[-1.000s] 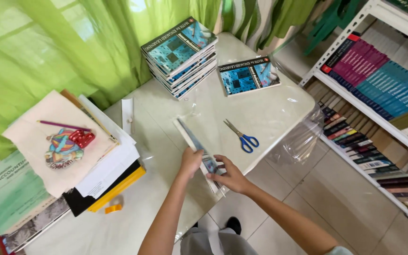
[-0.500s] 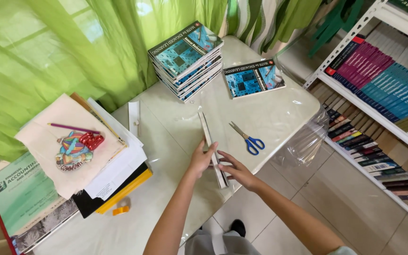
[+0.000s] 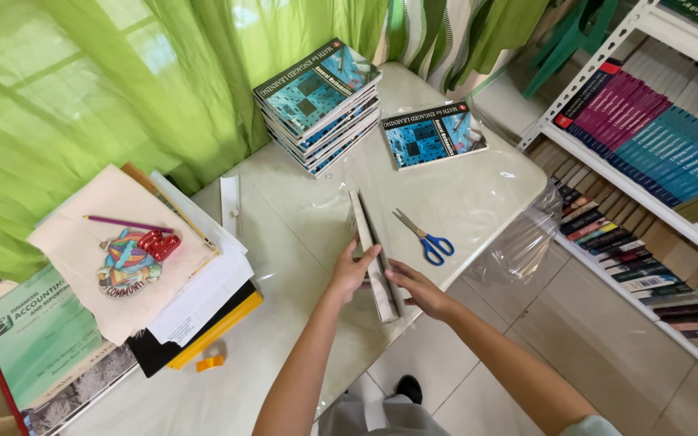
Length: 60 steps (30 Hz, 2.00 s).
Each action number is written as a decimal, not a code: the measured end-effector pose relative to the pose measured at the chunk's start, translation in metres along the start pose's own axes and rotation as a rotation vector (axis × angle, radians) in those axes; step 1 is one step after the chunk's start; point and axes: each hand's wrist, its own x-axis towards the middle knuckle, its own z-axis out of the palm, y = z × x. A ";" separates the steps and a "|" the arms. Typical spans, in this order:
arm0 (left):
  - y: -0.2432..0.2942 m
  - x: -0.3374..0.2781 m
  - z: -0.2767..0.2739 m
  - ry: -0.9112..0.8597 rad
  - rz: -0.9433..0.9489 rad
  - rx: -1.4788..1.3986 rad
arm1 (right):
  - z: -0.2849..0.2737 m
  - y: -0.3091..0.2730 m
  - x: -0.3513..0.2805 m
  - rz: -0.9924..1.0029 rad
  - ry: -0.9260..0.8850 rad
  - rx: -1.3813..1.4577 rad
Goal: Protecting a book cover with a clear plastic wrap and securing it with tape.
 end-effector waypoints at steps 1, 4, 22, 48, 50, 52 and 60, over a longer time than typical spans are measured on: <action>0.001 0.001 0.001 -0.001 0.001 0.001 | -0.002 0.000 0.002 -0.001 0.001 0.001; -0.010 0.009 0.003 0.032 0.023 0.034 | -0.014 0.012 0.015 0.066 0.065 -0.001; -0.063 0.004 -0.166 -0.010 0.066 0.116 | -0.054 0.063 0.049 0.166 0.212 0.035; -0.126 0.002 -0.164 0.490 -0.166 0.725 | -0.040 0.091 0.088 0.244 0.329 -0.509; -0.116 -0.007 -0.142 0.495 -0.201 0.772 | -0.041 0.095 0.091 0.242 0.328 -0.504; -0.106 -0.013 -0.120 0.502 -0.231 0.818 | -0.041 0.096 0.094 0.237 0.328 -0.500; -0.035 -0.014 -0.060 0.317 -0.052 1.215 | -0.045 0.088 0.078 0.276 0.260 -0.546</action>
